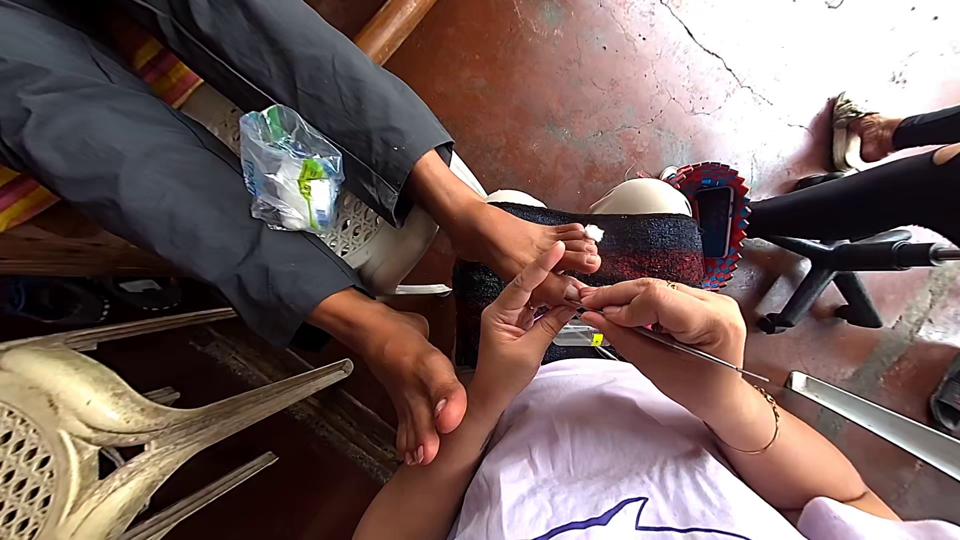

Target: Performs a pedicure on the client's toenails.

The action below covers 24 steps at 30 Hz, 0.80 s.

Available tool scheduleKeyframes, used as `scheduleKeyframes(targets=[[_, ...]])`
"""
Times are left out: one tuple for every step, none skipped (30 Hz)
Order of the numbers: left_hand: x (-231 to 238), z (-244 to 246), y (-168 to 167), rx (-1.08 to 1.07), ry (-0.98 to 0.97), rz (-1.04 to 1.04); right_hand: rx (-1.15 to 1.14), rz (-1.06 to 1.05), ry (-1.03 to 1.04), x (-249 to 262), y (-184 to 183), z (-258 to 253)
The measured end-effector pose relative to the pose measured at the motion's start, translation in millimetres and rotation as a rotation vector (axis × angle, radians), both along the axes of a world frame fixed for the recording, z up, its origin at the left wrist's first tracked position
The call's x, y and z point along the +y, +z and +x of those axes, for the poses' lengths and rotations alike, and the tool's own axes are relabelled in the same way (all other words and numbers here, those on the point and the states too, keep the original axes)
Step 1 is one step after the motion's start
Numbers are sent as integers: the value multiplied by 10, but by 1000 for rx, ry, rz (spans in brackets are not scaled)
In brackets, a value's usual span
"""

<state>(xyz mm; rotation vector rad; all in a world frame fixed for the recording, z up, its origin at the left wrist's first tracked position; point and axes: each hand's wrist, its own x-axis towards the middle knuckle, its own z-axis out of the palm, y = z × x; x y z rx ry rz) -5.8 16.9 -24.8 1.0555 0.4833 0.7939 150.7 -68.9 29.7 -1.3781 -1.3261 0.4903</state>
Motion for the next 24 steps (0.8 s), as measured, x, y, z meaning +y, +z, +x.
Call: scheduleKeyframes(targets=[[-2, -1, 2, 4, 2, 1, 6, -3, 2, 4, -1, 6], [-3, -2, 2, 9, 5, 4, 12, -5, 2, 7, -3, 11], [-4, -3, 1, 11, 6, 4, 21, -4, 2, 10, -8, 16], [-4, -3, 3, 9, 6, 1, 31, -3, 1, 13, -12, 20], [-3, -4, 3, 9, 6, 1, 39, -4, 2, 15, -14, 25], [-3, -4, 3, 9, 5, 1, 44, -5, 4, 18, -17, 31], [-1, -5, 3, 6, 2, 3, 51, -5, 8, 21, -20, 36], [0, -7, 2, 5, 0, 5, 57, -3, 13, 24, -21, 41], [0, -8, 0, 5, 0, 5, 64, 0, 17, 28, -22, 44], [0, -11, -1, 7, 0, 5, 71, 5, 20, 31, -23, 47], [-1, -13, -1, 10, -1, 6, 76, 7, 22, 32, -25, 50], [-3, -14, 1, 13, -1, 8, 78, 7, 19, 33, -27, 52], [-3, -13, 3, 15, -1, 10, 80, 6, 20, 34, -28, 55], [-4, -14, 2, 13, -1, 9, 85, 4, 21, 36, -27, 56], [-4, -14, 2, 10, -2, 7, 90, 1, 20, 38, -23, 55], [-4, -13, 2, 9, -1, 6, 95, -1, 20, 39, -20, 56], [-3, -13, 5, 9, -2, 5, 101, -5, 21, 41, -19, 57], [-1, -14, 11, 11, -3, 2, 107, -7, 23, 42, -20, 61], [0, -15, 15, 15, -3, 1, 114, -7, 25, 44, -24, 65], [0, -16, 15, 20, -4, 2, 119, -8, 26, 45, -25, 67], [1, -17, 13, 21, -3, 4, 124, -8, 29, 46, -25, 70], [0, -19, 10, 22, -2, 8, 133, -6, 33, 48, -26, 72], [-1, -19, 4, 22, -1, 13, 143, -6, 37, 49, -30, 75], [0, -19, 2, 21, 1, 17, 150, -5, 40, 53, -35, 78]])
